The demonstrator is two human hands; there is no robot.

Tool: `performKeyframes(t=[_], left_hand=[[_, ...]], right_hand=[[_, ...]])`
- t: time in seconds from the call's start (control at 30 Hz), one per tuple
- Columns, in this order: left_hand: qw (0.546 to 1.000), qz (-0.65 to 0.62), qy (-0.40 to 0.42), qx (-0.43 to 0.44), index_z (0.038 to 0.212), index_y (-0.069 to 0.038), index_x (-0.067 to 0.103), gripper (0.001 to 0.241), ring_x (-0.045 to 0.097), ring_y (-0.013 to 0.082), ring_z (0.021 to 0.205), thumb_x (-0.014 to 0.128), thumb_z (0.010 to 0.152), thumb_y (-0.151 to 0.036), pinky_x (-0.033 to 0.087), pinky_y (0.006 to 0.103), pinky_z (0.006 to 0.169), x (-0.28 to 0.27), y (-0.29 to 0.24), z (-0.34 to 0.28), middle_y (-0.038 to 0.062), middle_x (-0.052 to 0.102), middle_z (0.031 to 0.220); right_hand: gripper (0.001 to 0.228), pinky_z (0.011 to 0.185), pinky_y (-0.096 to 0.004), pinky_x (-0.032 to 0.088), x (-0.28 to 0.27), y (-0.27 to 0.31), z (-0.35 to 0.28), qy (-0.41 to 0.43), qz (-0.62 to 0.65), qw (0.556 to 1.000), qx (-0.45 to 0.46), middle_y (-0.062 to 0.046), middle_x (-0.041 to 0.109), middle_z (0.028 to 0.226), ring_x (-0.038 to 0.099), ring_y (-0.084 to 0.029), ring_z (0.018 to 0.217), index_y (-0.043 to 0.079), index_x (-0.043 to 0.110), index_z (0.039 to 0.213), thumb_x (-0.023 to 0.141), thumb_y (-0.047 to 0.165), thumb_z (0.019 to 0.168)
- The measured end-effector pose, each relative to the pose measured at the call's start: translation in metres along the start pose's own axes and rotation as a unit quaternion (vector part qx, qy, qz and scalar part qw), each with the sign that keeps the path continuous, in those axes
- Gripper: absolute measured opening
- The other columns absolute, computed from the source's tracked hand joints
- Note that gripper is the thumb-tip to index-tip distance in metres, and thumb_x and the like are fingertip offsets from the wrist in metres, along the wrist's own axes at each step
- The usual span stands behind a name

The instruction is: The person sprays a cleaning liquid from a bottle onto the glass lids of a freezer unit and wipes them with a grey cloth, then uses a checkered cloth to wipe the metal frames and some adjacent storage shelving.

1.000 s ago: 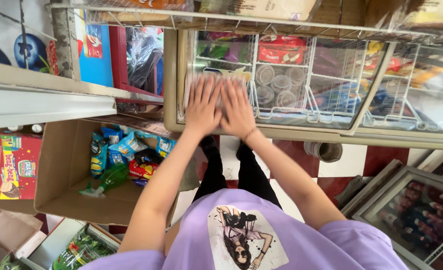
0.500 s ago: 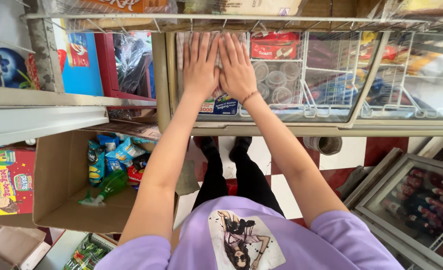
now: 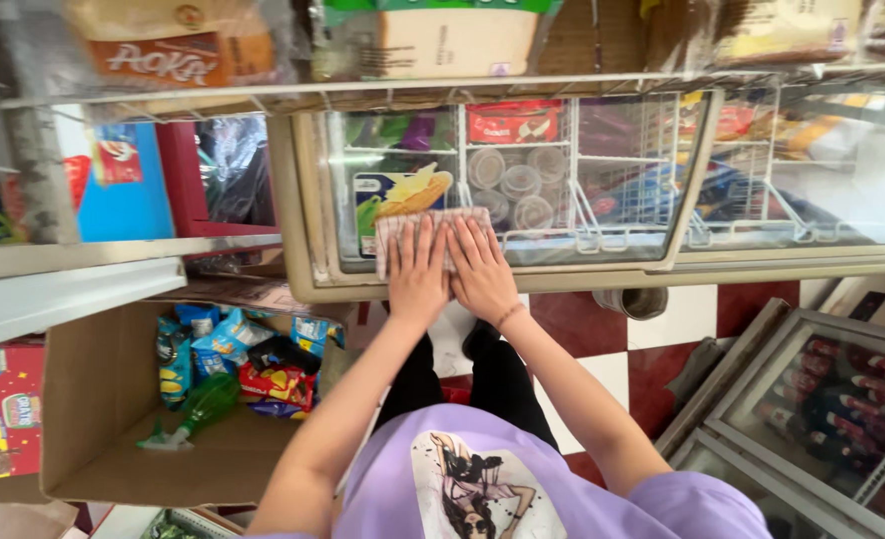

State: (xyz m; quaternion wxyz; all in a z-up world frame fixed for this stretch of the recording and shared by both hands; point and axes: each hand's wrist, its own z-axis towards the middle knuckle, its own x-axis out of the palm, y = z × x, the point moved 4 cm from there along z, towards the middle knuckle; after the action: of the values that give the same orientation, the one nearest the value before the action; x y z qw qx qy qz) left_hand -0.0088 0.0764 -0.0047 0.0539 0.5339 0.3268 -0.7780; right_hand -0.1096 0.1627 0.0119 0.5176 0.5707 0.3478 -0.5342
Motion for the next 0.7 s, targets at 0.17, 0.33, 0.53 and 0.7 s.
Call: performKeyframes(t=[0.17,0.33,0.53,0.7], left_hand=[[1.000,-0.005,0.012,0.025,0.161,-0.014,0.039,0.075,0.022,0.0351,0.157,0.062,0.090,-0.022,0.018,0.0583,0.127,0.004,-0.002,0.064,0.010,0.028,0.169],[1.000,0.022,-0.008,0.018,0.161,-0.014,0.040,0.074,0.021,0.0341,0.157,0.062,0.091,-0.023,0.018,0.0579,0.127,0.009,-0.009,0.145,0.010,0.030,0.168],[0.999,0.013,0.024,-0.022,0.160,-0.013,0.043,0.067,0.024,0.0330,0.156,0.059,0.096,-0.024,0.018,0.0586,0.131,0.015,-0.014,0.183,0.007,0.036,0.164],[0.999,-0.016,-0.027,-0.018,0.159,-0.010,0.043,0.070,0.023,0.0356,0.157,0.059,0.091,-0.017,0.020,0.0592,0.127,0.036,-0.060,0.119,0.011,0.029,0.170]], right_hand=[[0.077,0.128,-0.052,0.019,-0.016,-0.042,0.045,-0.006,0.010,1.000,0.029,-0.019,0.030,0.166,0.026,-0.036,0.156,0.000,0.038,0.157,0.057,0.025,0.087],[0.078,0.130,-0.051,0.017,-0.041,-0.090,0.098,-0.041,-0.002,0.999,0.015,-0.020,0.027,0.168,0.024,-0.037,0.157,-0.003,0.034,0.160,0.057,0.027,0.092],[0.076,0.132,-0.052,0.016,-0.039,-0.122,0.130,-0.012,-0.010,0.999,0.036,-0.019,0.031,0.164,0.026,-0.035,0.155,-0.003,0.034,0.160,0.056,0.029,0.096],[0.080,0.130,-0.051,0.016,-0.041,-0.123,0.053,-0.020,-0.009,1.000,-0.013,-0.022,0.031,0.166,0.024,-0.036,0.156,-0.007,0.034,0.157,0.058,0.028,0.089]])
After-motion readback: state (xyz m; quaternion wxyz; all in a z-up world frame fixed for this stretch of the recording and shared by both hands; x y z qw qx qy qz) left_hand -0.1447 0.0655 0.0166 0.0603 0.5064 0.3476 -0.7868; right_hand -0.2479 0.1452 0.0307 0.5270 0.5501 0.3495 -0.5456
